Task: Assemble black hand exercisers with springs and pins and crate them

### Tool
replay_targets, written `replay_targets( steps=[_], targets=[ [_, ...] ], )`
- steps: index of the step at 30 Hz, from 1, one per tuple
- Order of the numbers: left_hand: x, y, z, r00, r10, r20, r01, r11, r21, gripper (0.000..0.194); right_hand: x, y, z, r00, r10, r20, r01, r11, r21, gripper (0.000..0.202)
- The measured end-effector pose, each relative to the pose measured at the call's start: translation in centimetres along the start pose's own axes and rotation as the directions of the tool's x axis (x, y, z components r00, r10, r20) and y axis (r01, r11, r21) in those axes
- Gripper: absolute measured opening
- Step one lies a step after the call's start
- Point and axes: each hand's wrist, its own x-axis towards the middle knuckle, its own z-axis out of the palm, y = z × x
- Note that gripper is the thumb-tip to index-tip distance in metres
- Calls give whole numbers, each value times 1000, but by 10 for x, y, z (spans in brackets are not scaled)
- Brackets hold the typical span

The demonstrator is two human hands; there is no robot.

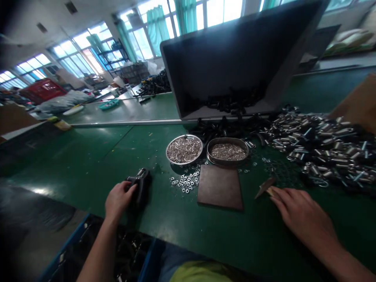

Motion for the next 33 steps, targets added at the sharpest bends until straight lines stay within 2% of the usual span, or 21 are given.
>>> replay_targets(
  steps=[3,6,8,11,14,17,19,22,24,26,28,29,31,32,33],
  targets=[
    [3,-18,5,998,-17,65,17,1000,-2,48,54,-30,0,993,-116,5,116,993,-32,38],
    [-1,-12,8,999,10,-44,-8,999,37,52,118,-52,8,991,-127,35,126,992,15,35],
    [-5,1,9,984,81,-160,-75,996,38,49,162,-62,17,994,-50,102,47,998,36,33],
    [-15,30,11,943,189,-275,-204,979,-28,45,220,-71,31,993,44,110,-48,998,34,34],
    [-27,63,17,914,275,-298,-330,932,-153,41,259,-76,46,982,155,108,-162,985,54,44],
    [-40,94,26,894,358,-271,-430,855,-289,33,278,-81,55,958,248,142,-263,959,104,50],
    [-47,112,31,877,409,-251,-477,801,-361,30,280,-84,54,953,267,146,-289,944,161,45],
    [-53,137,36,849,483,-216,-526,728,-440,28,267,-93,39,970,222,103,-242,928,283,40],
    [-56,154,39,824,531,-198,-554,681,-478,30,245,-103,23,983,160,84,-180,909,375,38],
    [-60,173,40,795,574,-197,-580,625,-522,41,211,-118,8,992,87,96,-122,878,463,34],
    [-65,191,42,768,609,-201,-591,552,-588,57,170,-134,-7,987,-8,163,-94,788,608,29],
    [-69,198,42,757,624,-192,-582,511,-633,60,150,-140,-12,971,-84,225,-117,652,749,30],
    [-79,210,42,748,651,-130,-506,433,-746,54,120,-145,-21,916,-229,328,-212,417,884,32],
    [-85,214,42,750,659,-63,-424,405,-810,48,113,-142,-25,894,-271,355,-242,375,895,32],
    [-90,216,41,755,655,26,-303,384,-872,42,112,-136,-27,892,-257,371,-232,444,865,29]
  ],
)
